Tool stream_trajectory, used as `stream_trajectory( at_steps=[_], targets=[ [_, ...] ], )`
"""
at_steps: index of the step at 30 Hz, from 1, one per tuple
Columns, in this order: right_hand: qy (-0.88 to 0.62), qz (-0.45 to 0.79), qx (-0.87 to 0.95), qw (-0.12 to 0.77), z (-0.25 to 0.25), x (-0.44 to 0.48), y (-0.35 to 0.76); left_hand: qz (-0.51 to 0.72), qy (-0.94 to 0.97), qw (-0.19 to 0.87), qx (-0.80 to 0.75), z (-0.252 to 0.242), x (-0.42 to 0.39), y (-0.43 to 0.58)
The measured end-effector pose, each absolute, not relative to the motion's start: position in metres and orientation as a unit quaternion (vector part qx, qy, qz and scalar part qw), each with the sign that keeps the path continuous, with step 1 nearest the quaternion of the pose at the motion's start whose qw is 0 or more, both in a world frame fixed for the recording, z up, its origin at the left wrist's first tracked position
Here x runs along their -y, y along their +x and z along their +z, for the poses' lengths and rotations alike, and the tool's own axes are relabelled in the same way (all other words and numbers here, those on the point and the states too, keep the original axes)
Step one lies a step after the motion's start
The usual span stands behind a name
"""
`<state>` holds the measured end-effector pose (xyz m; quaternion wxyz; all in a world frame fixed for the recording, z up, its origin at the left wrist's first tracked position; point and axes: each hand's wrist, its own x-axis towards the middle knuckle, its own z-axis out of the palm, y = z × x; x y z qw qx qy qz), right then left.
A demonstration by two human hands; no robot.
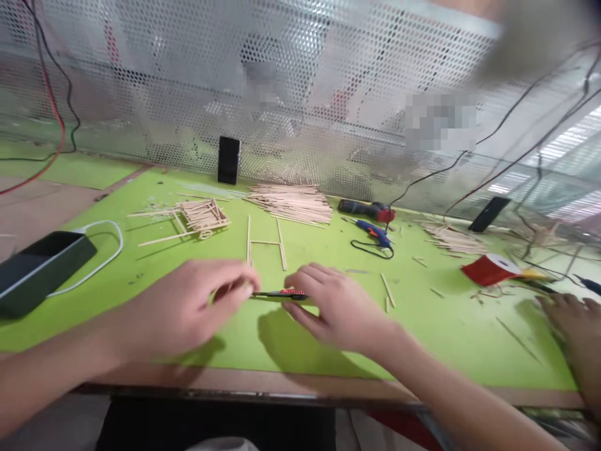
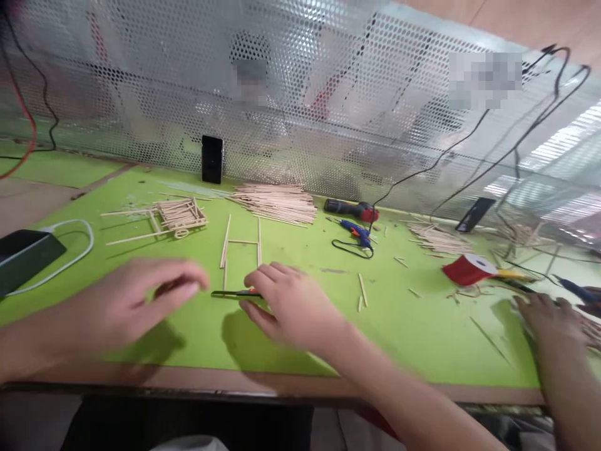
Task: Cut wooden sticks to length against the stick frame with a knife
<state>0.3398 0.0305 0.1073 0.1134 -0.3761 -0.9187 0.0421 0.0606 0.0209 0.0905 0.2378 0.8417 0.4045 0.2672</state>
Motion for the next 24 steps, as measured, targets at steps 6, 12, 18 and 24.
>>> stream_trajectory(
  at_steps=[6,12,18,24],
  targets=[
    [-0.338,-0.008,0.941,0.029,0.064,-0.082,0.33,0.368,0.802,0.222,-0.415,0.065,-0.118,0.099],
    [-0.297,-0.027,0.95,0.09,0.053,-0.08,0.349,0.312,0.868,0.236,-0.304,0.024,-0.12,0.087],
    [-0.281,-0.052,0.953,0.104,0.045,-0.087,0.354,0.284,0.893,0.19,-0.294,0.027,-0.121,0.085],
    [-0.297,-0.069,0.95,0.069,0.041,-0.087,0.345,0.232,0.92,0.094,-0.301,0.025,-0.113,0.08]
  ],
)
